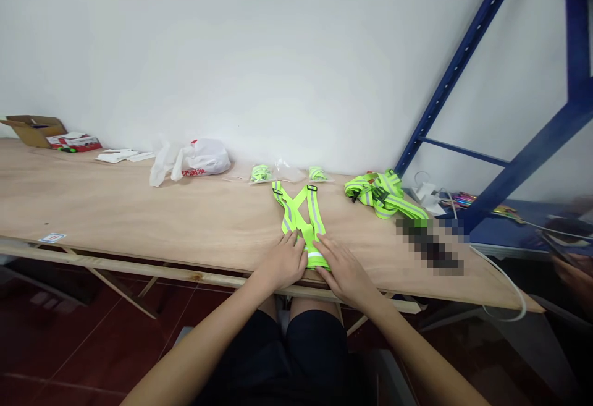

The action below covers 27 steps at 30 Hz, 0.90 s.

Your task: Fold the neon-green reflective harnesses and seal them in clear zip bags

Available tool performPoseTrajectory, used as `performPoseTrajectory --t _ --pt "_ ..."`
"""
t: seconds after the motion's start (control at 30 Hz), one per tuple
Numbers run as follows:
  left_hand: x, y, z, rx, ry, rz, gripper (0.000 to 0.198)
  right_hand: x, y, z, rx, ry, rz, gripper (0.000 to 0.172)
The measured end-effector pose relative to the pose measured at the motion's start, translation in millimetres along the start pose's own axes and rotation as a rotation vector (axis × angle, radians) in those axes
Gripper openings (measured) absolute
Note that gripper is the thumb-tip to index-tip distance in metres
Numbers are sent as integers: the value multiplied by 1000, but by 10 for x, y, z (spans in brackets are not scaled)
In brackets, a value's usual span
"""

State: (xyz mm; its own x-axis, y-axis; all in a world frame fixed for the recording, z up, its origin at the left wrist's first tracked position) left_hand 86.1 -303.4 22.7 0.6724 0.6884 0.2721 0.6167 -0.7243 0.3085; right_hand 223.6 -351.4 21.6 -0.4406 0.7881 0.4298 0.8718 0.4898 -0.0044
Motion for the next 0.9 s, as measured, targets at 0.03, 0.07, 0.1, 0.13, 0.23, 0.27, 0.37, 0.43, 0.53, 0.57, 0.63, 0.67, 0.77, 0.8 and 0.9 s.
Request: performPoseTrajectory --t 0.03,0.07,0.1,0.13,0.23,0.27,0.37,0.43,0.53,0.57,0.63,0.67,0.77,0.8,0.9 --pt "-26 11 -2 -22 7 9 40 -47 -32 -3 -13 2 -20 52" --pt "-51 20 -9 -44 12 13 40 -88 -60 -6 -18 0 -34 50" --pt "-75 27 -22 -68 15 14 39 -122 -82 -14 -17 0 -42 50" --pt "-98 30 -44 -96 16 12 39 -147 -97 -24 -11 3 -42 50" --pt "-154 24 -134 -218 5 5 37 -172 -116 -67 30 31 -22 48" --pt "-169 16 -165 -266 -4 4 35 -168 -116 -80 51 45 -12 47" --pt "-194 -27 -234 -361 -33 12 27 -151 -110 -106 126 98 15 41" --pt "-197 -72 -253 -370 -37 10 22 -147 -105 -113 168 139 28 38" --pt "-195 -133 -252 -354 -11 1 17 -155 -104 -101 179 163 32 35" --pt "-198 -136 -252 -350 5 12 16 -159 -106 -92 169 160 31 35" --pt "-218 -112 -258 -335 43 57 16 -168 -108 -73 141 152 30 38" --pt "-237 -91 -262 -316 58 85 17 -172 -109 -65 128 149 30 41" --pt "-328 -30 -254 -231 64 153 23 -185 -128 -50 102 151 22 42" --pt "-368 -19 -242 -209 54 169 26 -192 -141 -51 98 156 18 40" --pt "-500 -5 -187 -171 31 218 27 -224 -199 -67 91 169 0 35"
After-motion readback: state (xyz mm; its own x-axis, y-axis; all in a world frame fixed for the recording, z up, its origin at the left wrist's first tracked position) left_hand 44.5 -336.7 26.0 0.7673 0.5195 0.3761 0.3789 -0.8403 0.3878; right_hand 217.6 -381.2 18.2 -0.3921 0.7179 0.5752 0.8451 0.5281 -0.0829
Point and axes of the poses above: each hand's wrist, its own x-axis towards the middle knuckle, its own z-axis out of the palm, y = z × x, the point moved 6 cm from there along x, towards the middle knuckle, and after that the axes turned 7 degrees about -x, right-handed, at the moved point
